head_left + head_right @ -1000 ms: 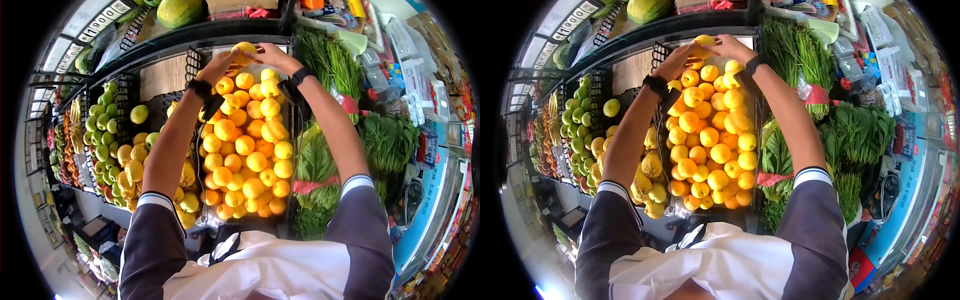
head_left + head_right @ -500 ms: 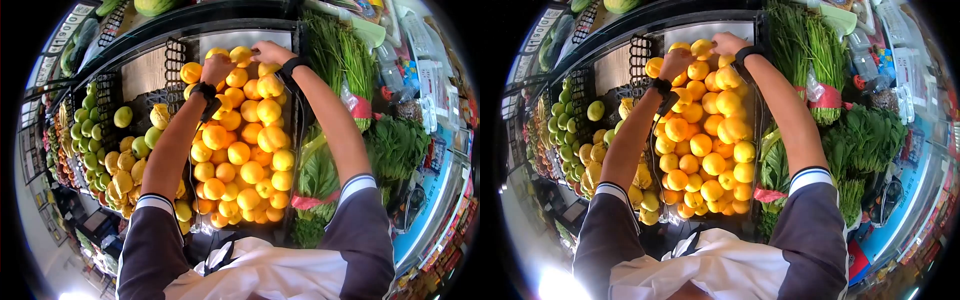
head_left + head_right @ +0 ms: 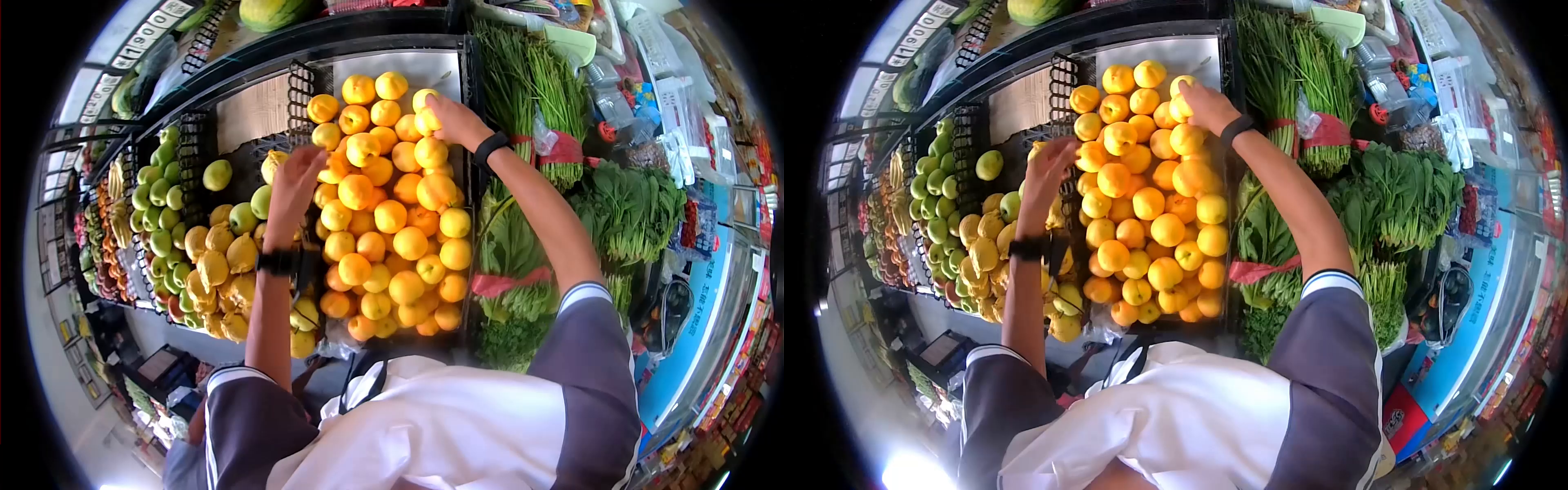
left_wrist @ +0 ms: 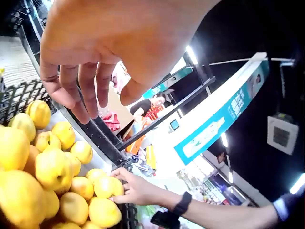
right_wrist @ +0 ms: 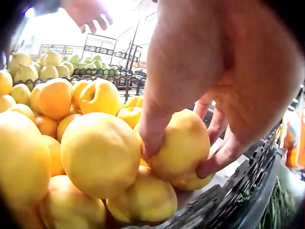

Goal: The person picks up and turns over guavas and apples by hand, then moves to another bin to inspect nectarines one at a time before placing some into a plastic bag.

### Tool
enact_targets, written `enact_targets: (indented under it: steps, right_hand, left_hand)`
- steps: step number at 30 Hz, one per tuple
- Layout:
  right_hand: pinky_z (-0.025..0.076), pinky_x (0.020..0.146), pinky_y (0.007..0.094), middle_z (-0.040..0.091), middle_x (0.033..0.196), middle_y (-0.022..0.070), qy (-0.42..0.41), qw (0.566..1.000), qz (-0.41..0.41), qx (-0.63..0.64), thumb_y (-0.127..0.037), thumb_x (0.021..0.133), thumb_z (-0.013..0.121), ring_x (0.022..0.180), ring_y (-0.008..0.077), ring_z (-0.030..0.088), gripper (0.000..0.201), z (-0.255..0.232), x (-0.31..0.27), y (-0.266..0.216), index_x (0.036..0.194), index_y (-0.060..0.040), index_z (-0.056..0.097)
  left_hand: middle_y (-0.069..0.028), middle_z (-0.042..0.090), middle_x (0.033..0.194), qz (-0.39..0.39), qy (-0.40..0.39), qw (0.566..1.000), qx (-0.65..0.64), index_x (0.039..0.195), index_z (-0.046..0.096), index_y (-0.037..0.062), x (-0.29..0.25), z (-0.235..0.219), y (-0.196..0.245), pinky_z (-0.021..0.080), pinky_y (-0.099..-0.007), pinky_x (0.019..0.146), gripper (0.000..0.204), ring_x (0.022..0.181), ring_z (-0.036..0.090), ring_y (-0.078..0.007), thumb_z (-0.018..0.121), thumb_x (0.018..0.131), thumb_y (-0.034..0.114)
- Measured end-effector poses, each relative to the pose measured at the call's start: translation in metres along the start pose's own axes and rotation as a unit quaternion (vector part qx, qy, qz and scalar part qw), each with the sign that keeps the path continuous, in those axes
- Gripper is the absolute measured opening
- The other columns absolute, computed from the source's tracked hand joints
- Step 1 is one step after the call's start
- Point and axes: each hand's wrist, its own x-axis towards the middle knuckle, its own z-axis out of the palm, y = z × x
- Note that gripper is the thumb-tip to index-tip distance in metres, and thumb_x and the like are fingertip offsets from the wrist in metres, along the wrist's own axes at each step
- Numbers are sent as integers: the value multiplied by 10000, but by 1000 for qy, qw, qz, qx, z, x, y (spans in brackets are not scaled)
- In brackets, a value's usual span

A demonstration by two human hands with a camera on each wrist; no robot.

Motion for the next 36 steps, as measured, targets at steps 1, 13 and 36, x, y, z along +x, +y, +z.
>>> enact_targets:
  steps: [1, 13, 36]
  right_hand:
    - [553, 828, 480, 599, 1139, 242, 23, 1000, -2, 7, -79, 745, 775, 979, 436, 646, 630, 1, -5, -2, 1266, -65, 421]
    - [595, 913, 386, 548, 1309, 185, 116, 887, 102, 435, -292, 784, 866, 1124, 292, 660, 792, -191, -217, -290, 1377, -33, 408]
    - [518, 1020, 370, 581, 1360, 93, 212, 917, -114, 318, 66, 653, 792, 1250, 278, 576, 712, -106, -382, -535, 1317, -97, 592]
  left_hand:
    - [-69, 713, 1048, 4, -10, 1000, 11, 1187, 643, -20, -27, -10, 5, 505, -262, 831, 358, 972, 663, -127, 643, 990, 279]
    - [-95, 679, 1190, 71, -30, 988, -134, 1263, 596, -21, -274, -82, 46, 475, -293, 974, 309, 1116, 626, -165, 614, 1009, 153]
    - [-180, 474, 1467, 380, -100, 884, -253, 1372, 547, 70, -452, -77, -20, 354, -440, 1149, 711, 1384, 438, -347, 756, 714, -100]
